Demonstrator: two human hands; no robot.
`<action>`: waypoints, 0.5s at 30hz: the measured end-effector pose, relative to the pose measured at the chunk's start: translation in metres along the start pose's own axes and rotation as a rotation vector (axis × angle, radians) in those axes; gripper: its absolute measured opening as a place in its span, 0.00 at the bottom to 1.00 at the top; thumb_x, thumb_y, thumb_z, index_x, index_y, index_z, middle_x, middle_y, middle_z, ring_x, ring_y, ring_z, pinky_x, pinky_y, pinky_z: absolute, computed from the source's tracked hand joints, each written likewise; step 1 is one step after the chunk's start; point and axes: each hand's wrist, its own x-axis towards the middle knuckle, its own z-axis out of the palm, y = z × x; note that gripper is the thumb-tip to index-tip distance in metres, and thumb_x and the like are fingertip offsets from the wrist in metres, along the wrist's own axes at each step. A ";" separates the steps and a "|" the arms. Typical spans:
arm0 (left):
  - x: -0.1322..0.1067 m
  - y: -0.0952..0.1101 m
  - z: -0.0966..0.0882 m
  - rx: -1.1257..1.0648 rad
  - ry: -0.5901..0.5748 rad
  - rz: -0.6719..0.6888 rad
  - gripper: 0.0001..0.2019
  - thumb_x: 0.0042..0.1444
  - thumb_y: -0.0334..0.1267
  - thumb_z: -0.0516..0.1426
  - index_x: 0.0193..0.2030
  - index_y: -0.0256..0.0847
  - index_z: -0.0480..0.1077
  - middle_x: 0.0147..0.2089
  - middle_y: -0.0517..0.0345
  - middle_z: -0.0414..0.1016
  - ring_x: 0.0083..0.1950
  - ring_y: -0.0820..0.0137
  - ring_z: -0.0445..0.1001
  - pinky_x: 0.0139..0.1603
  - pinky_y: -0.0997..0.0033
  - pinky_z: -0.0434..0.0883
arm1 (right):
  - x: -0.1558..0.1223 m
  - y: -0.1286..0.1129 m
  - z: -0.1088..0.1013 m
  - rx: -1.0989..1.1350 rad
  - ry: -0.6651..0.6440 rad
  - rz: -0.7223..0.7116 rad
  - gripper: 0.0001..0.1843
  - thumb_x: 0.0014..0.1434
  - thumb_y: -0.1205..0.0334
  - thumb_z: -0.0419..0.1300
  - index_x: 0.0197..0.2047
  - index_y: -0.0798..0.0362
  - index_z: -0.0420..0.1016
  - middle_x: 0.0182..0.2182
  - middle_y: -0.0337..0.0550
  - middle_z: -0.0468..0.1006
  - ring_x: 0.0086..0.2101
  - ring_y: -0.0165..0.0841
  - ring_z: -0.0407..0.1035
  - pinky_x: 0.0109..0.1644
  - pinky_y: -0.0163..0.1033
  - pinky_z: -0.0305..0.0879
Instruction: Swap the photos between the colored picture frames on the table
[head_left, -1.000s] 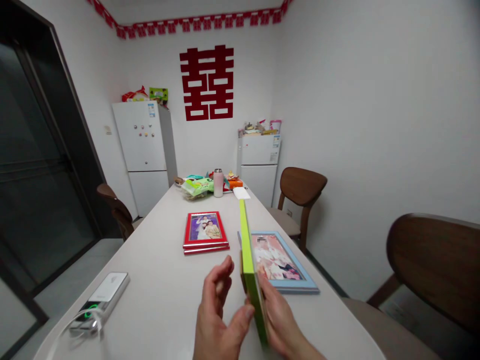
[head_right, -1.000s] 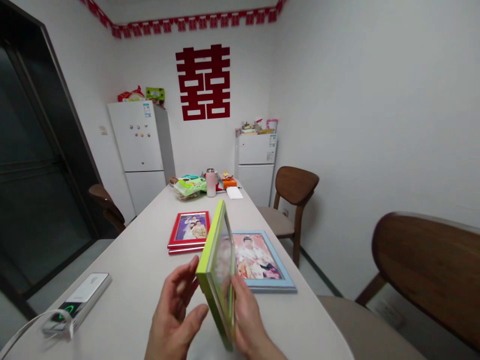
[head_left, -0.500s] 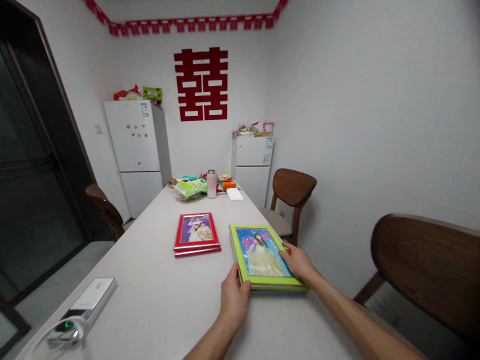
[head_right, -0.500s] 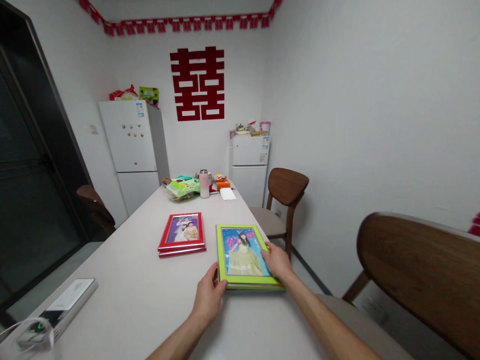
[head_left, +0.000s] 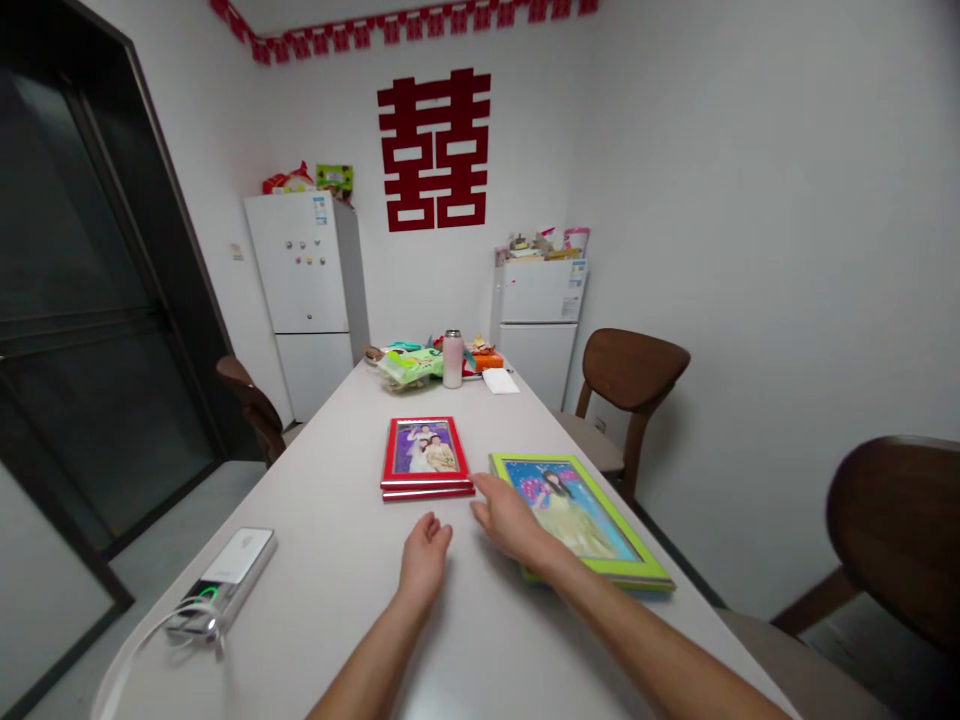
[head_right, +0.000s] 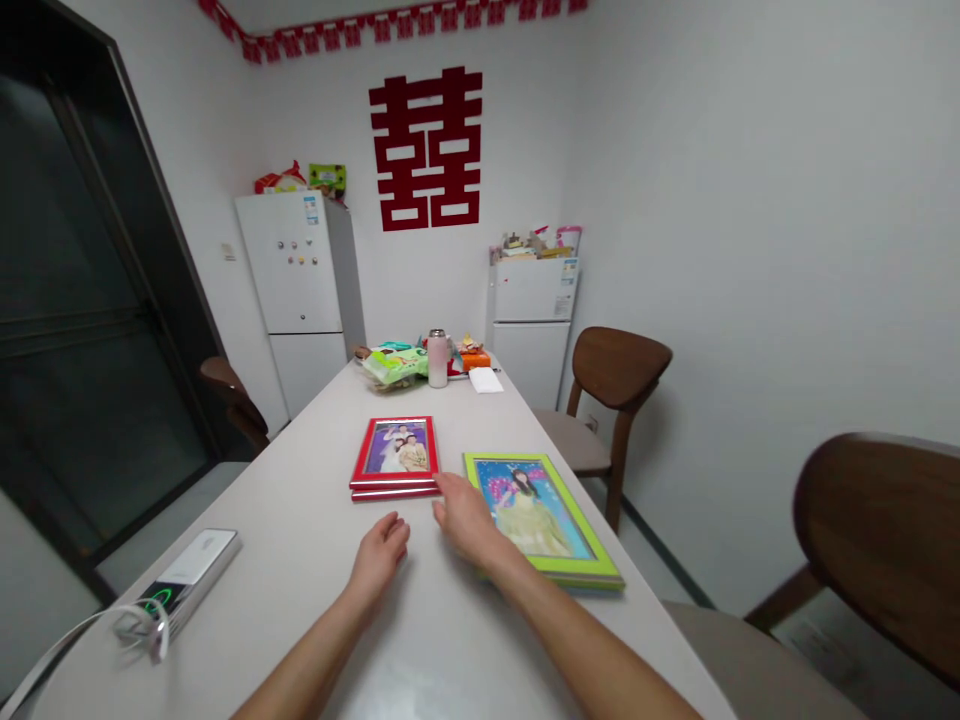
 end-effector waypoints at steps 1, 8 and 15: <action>0.002 0.001 -0.009 -0.029 0.028 -0.016 0.14 0.55 0.39 0.51 0.48 0.38 0.60 0.49 0.53 0.64 0.45 0.66 0.67 0.43 0.57 0.66 | 0.010 -0.013 0.009 0.009 -0.010 -0.038 0.23 0.49 0.66 0.51 0.51 0.56 0.61 0.48 0.46 0.66 0.48 0.33 0.59 0.51 0.35 0.52; 0.003 0.004 -0.039 -0.263 0.119 -0.114 0.14 0.55 0.39 0.51 0.47 0.38 0.61 0.47 0.54 0.65 0.43 0.67 0.68 0.41 0.60 0.68 | 0.038 -0.049 0.037 -0.014 -0.042 -0.098 0.20 0.47 0.71 0.53 0.45 0.57 0.66 0.41 0.52 0.68 0.44 0.40 0.57 0.47 0.43 0.51; -0.009 0.009 -0.046 -0.455 0.187 -0.033 0.10 0.55 0.38 0.51 0.42 0.37 0.64 0.39 0.55 0.71 0.39 0.71 0.71 0.38 0.70 0.68 | -0.019 -0.069 0.019 0.036 -0.095 -0.186 0.16 0.45 0.68 0.55 0.40 0.52 0.68 0.37 0.44 0.67 0.40 0.36 0.58 0.44 0.39 0.54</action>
